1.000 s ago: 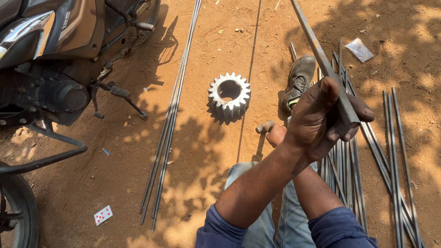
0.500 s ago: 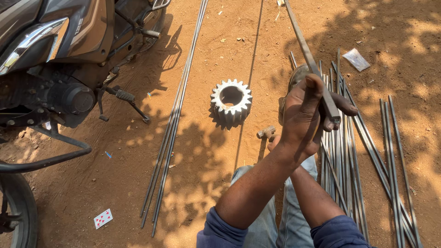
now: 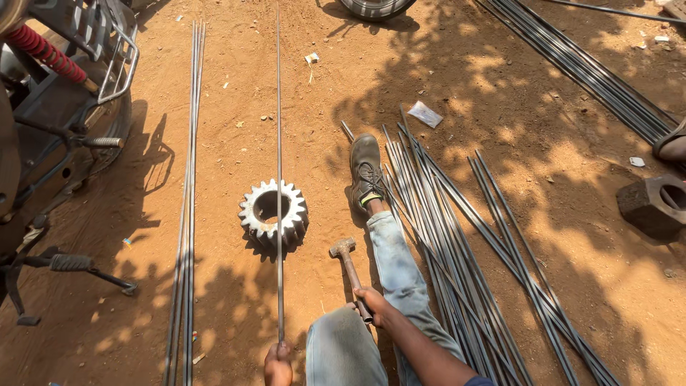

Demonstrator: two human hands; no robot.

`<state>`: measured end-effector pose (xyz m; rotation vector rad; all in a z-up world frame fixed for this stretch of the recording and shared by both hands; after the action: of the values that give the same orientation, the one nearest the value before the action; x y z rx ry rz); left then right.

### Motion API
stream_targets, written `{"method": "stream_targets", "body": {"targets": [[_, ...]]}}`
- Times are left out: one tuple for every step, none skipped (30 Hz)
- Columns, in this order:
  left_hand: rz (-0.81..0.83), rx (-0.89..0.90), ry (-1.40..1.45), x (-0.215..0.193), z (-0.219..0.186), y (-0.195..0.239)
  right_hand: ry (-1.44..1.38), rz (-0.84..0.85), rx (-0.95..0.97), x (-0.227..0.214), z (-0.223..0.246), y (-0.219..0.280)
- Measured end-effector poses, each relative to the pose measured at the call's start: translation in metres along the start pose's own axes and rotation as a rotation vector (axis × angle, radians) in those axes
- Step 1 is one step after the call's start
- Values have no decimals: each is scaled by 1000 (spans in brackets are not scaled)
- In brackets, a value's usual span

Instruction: The person straightens long metal rods by placing them inside the teeth of a large gear on the ground and striking them with a hammer.

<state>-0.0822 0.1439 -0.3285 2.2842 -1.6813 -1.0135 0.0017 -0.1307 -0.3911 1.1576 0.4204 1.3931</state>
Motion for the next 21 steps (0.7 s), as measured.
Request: {"method": "stream_targets", "body": {"targets": [[-110, 24, -103, 6, 6, -4, 25, -20, 30, -2, 2, -2], [-235, 46, -267, 8, 12, -2, 51, -34, 78, -2, -5, -2], [-183, 26, -307, 13, 18, -6, 78, -48, 125, -4, -11, -3], [-140, 2, -345, 15, 20, -13, 120, -85, 91, -4, -11, -5], [-96, -23, -383, 19, 21, -23, 163, -121, 56, -7, -10, -5], [-111, -18, -341, 24, 26, -26, 214, -146, 35, -7, -16, -5], [-128, -12, -299, 34, 25, -38, 253, -166, -46, -7, -14, -7], [-114, -26, -308, 41, 20, -54, 301, -185, -110, -10, -12, -3], [-158, 87, -248, 49, 18, -65, 353, -201, -137, -10, -11, 2], [-246, 171, -291, 57, 14, -78, 402, -219, -163, -10, -9, 8], [-236, 133, -309, 64, 12, -97, 427, -189, -241, -6, 1, 11], [-232, 186, -314, 70, 7, -116, 448, -163, -323, 0, 14, 14], [-252, 151, -312, 77, 8, -126, 540, -105, -462, 6, 28, 25], [-284, 146, -386, 85, 3, -140, 622, -45, -627, 21, 48, 30], [-231, 80, -359, 86, -4, -154, 639, -102, -634, 36, 66, 31], [-166, 14, -331, 88, -11, -162, 655, -172, -636, 44, 85, 39], [-181, 43, -297, 89, -18, -162, 658, -108, -778, 59, 103, 49], [-197, 81, -260, 90, -26, -165, 656, -44, -928, 73, 123, 58], [-214, 118, -224, 90, -32, -169, 669, -4, -978, 85, 140, 63], [-203, 109, -243, 90, -35, -173, 681, 32, -1027, 96, 152, 63], [-193, 99, -262, 91, -36, -177, 669, 99, -1034, 108, 157, 56]]}}
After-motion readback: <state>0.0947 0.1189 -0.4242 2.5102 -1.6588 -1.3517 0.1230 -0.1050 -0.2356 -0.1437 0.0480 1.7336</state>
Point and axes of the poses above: each hand's wrist, its own y-axis away from the middle knuckle, its own x-axis out of the palm, z = x × y, the point moved 3 cm from there along -y, towards the middle knuckle, and after that the axes turned 3 degrees about z, right-handed, at the moved point
